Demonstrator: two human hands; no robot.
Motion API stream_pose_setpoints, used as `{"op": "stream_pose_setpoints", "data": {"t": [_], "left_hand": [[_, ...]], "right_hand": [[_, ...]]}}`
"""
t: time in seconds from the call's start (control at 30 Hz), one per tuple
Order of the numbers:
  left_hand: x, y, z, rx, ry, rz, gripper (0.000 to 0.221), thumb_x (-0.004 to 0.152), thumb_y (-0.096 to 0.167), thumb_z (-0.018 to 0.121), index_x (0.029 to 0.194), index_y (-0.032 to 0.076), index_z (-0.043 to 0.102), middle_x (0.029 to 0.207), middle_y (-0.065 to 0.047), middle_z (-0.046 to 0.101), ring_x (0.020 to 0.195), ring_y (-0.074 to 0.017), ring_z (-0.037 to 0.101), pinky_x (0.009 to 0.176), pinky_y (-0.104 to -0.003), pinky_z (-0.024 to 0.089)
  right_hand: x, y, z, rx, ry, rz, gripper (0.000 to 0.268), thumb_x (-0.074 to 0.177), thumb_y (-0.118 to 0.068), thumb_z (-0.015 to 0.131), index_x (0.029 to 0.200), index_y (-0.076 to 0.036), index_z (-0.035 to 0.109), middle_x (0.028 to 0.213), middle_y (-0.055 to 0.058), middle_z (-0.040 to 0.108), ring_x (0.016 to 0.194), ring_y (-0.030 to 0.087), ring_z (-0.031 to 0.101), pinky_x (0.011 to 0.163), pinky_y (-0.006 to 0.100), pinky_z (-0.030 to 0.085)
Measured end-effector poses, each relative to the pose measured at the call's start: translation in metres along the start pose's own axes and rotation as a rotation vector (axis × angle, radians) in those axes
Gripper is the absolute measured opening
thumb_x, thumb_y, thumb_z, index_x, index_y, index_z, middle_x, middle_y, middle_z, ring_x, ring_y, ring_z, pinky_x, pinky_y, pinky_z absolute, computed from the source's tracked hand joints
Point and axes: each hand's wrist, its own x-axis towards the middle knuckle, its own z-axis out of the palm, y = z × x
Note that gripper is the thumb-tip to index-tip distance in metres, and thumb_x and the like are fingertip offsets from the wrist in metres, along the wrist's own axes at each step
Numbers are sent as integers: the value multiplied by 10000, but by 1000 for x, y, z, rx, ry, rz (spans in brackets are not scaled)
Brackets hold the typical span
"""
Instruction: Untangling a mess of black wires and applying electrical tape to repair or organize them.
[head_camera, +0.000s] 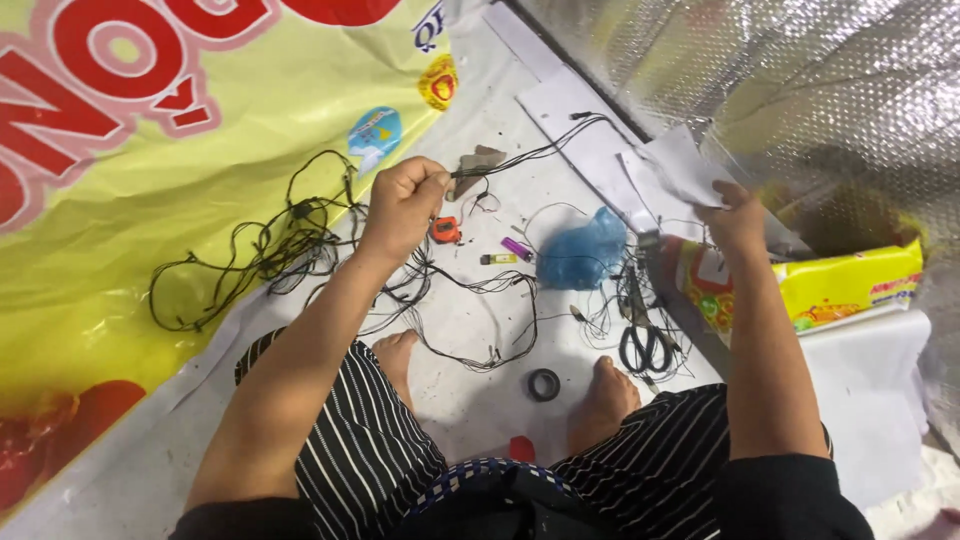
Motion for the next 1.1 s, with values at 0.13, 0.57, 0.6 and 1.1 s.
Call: {"op": "stream_pose_setpoints", "data": {"t": [0.13,0.57,0.6,1.1], "left_hand": [[8,-7,20,-41,-43,-60,157,977,24,573,898,29,709,493,-40,509,441,-93,494,495,-219,417],[-2,-5,76,38,-260,5,166,922,81,632,764,89,684,480,-4,503,514,-63,457,491,-233,391],[-2,-3,75,27,-260,10,178,929,97,635,757,91,681,473,-4,507,511,-66,462,492,-232,400],[-10,-5,52,-442,-245,-347,164,956,143,607,845,36,665,474,2,409,380,-15,310,342,-160,238]], "right_hand": [[-52,-92,4,-653,-177,11,926,715,-103,899,1545,-33,494,1440,342,471,1197,598,570,922,677,550],[-161,-260,49,204,-180,-952,226,981,-156,694,1186,-73,746,1118,117,729,1196,381,645,1061,497,452],[-159,-259,53,234,-199,-948,199,975,-131,697,1156,-74,755,1072,112,738,1157,374,667,1036,496,468],[-148,-278,80,165,-30,-1303,84,989,-48,669,933,-48,733,722,91,605,653,318,638,699,437,544]]}}
